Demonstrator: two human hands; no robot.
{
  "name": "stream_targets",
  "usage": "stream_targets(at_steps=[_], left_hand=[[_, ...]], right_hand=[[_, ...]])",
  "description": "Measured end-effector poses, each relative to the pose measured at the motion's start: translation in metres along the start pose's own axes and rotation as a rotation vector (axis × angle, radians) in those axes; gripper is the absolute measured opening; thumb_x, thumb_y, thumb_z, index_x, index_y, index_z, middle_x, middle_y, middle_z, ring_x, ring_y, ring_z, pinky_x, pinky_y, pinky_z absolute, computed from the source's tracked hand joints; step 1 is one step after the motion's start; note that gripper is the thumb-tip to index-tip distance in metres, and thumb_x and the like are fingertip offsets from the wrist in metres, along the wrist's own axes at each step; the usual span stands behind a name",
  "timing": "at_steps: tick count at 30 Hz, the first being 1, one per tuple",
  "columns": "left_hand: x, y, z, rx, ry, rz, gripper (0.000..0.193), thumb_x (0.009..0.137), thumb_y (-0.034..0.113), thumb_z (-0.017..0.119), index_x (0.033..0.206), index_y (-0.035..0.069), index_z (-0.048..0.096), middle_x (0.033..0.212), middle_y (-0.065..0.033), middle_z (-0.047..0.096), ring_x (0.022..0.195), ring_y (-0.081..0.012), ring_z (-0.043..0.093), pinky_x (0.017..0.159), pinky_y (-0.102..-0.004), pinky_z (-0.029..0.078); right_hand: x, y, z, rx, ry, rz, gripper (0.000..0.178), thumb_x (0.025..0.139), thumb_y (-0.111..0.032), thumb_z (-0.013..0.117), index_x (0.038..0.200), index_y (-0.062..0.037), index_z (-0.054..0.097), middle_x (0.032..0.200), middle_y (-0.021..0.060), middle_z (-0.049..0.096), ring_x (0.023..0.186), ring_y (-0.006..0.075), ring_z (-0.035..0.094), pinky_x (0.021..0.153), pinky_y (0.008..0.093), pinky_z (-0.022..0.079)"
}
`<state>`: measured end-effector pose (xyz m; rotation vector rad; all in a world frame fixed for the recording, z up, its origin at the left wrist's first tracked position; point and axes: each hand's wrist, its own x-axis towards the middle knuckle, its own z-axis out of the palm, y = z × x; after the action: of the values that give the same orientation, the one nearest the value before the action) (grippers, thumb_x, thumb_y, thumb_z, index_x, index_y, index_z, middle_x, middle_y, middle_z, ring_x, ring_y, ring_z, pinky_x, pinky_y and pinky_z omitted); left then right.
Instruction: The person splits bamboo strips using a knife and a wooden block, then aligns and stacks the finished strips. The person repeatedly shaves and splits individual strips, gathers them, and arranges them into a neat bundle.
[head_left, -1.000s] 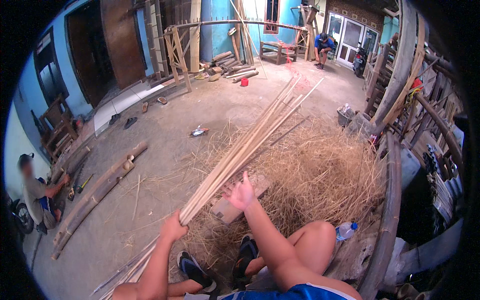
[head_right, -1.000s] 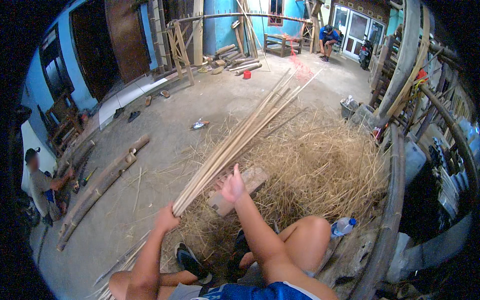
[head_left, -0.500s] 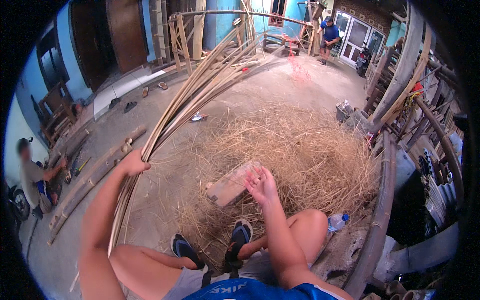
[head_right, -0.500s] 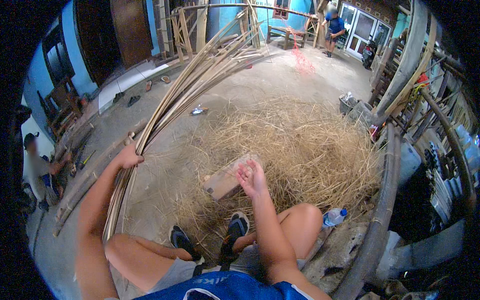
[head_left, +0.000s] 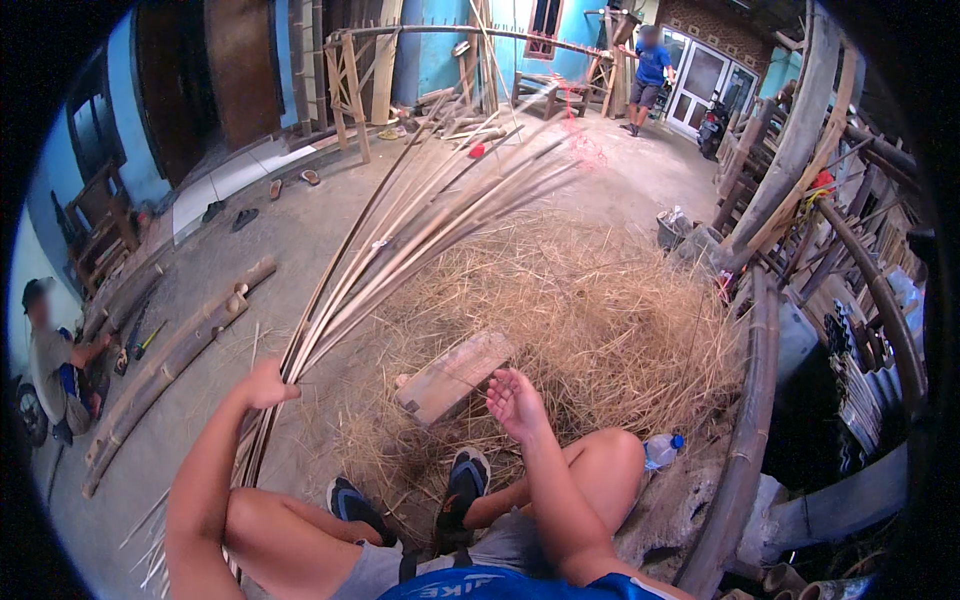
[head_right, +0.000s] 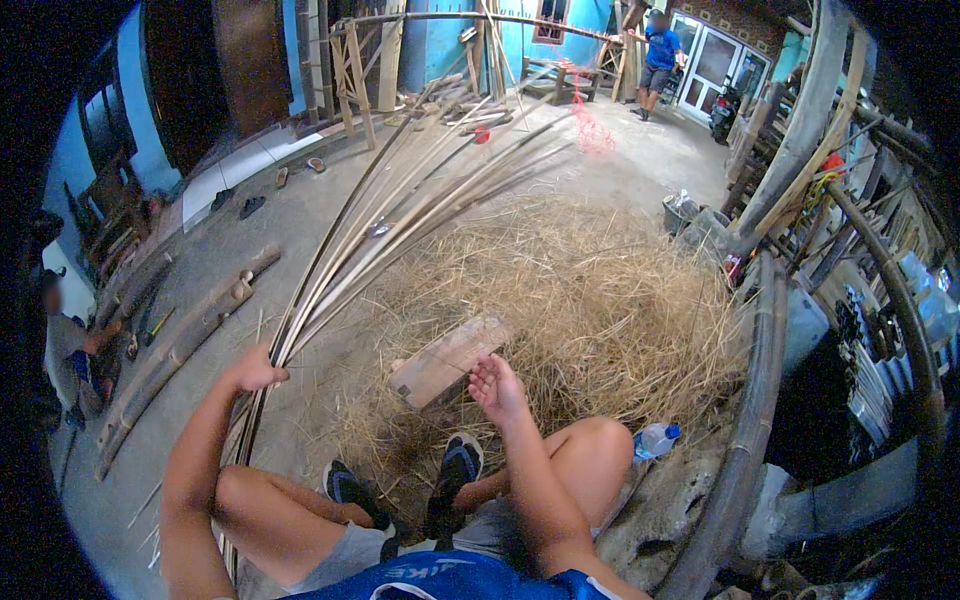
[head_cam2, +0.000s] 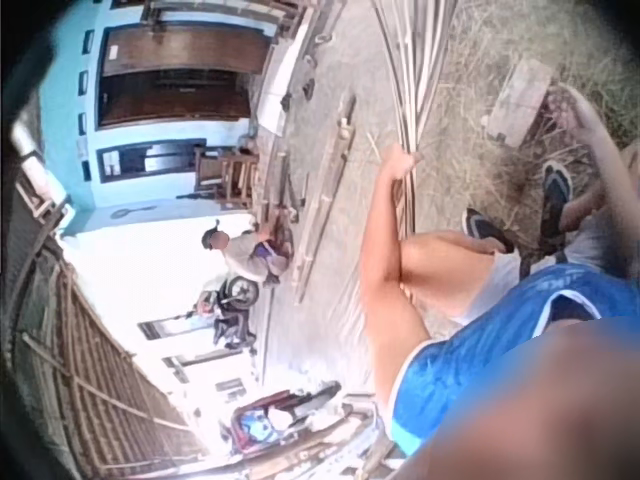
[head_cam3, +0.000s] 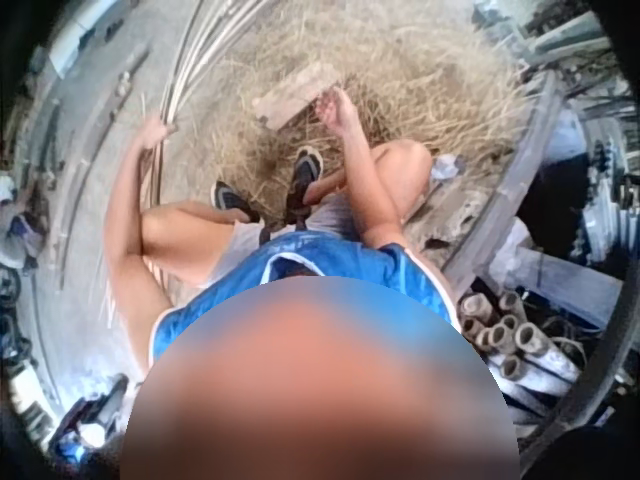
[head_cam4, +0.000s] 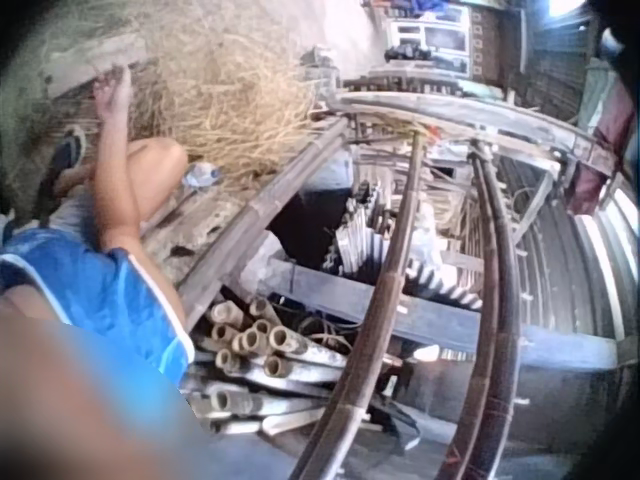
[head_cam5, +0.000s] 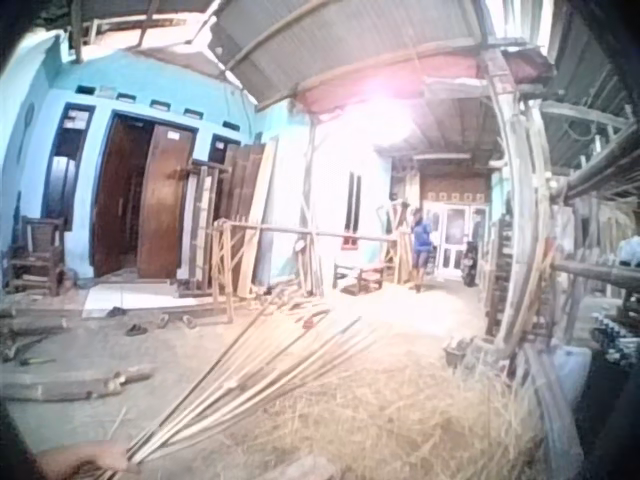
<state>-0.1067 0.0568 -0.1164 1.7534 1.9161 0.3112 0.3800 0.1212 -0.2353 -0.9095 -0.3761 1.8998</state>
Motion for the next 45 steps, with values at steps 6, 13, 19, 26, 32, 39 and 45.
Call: stream_targets(at_steps=[6,13,19,26,32,39,45], left_hand=[[-0.007,0.016,0.016,0.090,-0.138,-0.001,0.067,0.072,0.028,0.079,0.131,0.002,0.061,0.106,-0.0205,0.072,0.096,-0.0306,0.070,0.090,-0.0429,0.054],[-0.007,0.019,0.019,-0.171,-0.255,0.105,0.079,0.074,0.021,0.076,0.146,0.002,0.049,0.124,-0.0186,0.069,0.112,-0.0275,0.065,0.101,-0.0412,0.051],[-0.009,0.022,0.017,-0.130,-0.256,0.240,0.076,0.074,0.017,0.074,0.144,0.001,0.050,0.118,-0.0169,0.069,0.106,-0.0242,0.065,0.097,-0.0384,0.052],[-0.006,0.024,0.016,-0.156,-0.364,0.188,0.077,0.075,0.017,0.074,0.146,0.003,0.048,0.118,-0.0161,0.069,0.101,-0.0229,0.064,0.093,-0.0387,0.053],[-0.001,0.020,0.019,-0.202,-0.394,0.215,0.077,0.077,0.015,0.076,0.147,0.005,0.048,0.122,-0.0138,0.069,0.106,-0.0206,0.064,0.095,-0.0367,0.052],[0.004,0.005,0.021,-0.180,-0.398,0.161,0.087,0.077,0.023,0.086,0.151,0.005,0.043,0.134,-0.0161,0.065,0.121,-0.0233,0.061,0.106,-0.0369,0.048],[0.002,-0.005,0.024,-0.115,-0.273,0.248,0.089,0.075,0.031,0.087,0.150,0.008,0.044,0.121,-0.0128,0.069,0.109,-0.0224,0.063,0.099,-0.0373,0.049]], right_hand=[[0.016,0.055,0.018,-0.738,-0.031,-0.271,0.042,0.105,-0.036,0.060,0.132,-0.0043,0.060,0.123,0.0086,0.066,0.112,0.0212,0.062,0.099,0.0347,0.050],[0.013,0.134,0.102,-1.111,-0.311,-0.390,0.068,0.099,-0.042,0.069,0.146,0.0025,0.048,0.149,0.0241,0.053,0.142,0.0341,0.047,0.117,0.0430,0.037],[0.008,0.159,0.158,-1.244,-0.500,-0.334,0.066,0.099,-0.048,0.066,0.142,0.0003,0.053,0.129,0.0237,0.066,0.121,0.0360,0.063,0.103,0.0431,0.048],[0.002,0.175,0.175,-1.263,-0.489,-0.716,0.042,0.102,-0.039,0.061,0.116,0.0001,0.065,0.106,0.0215,0.070,0.101,0.0357,0.068,0.091,0.0462,0.052],[0.002,0.180,0.174,-1.398,-0.764,-0.479,0.039,0.105,-0.037,0.056,0.109,0.0005,0.065,0.104,0.0259,0.067,0.103,0.0432,0.065,0.091,0.0495,0.050],[0.016,0.154,0.113,-1.471,-0.413,-0.540,0.035,0.106,-0.033,0.051,0.108,-0.0023,0.068,0.106,0.0242,0.071,0.101,0.0444,0.067,0.086,0.0495,0.053],[0.059,0.045,0.017,-1.498,0.207,-0.592,0.036,0.101,-0.036,0.057,0.109,-0.0025,0.069,0.102,0.0268,0.071,0.097,0.0427,0.069,0.085,0.0465,0.054]])
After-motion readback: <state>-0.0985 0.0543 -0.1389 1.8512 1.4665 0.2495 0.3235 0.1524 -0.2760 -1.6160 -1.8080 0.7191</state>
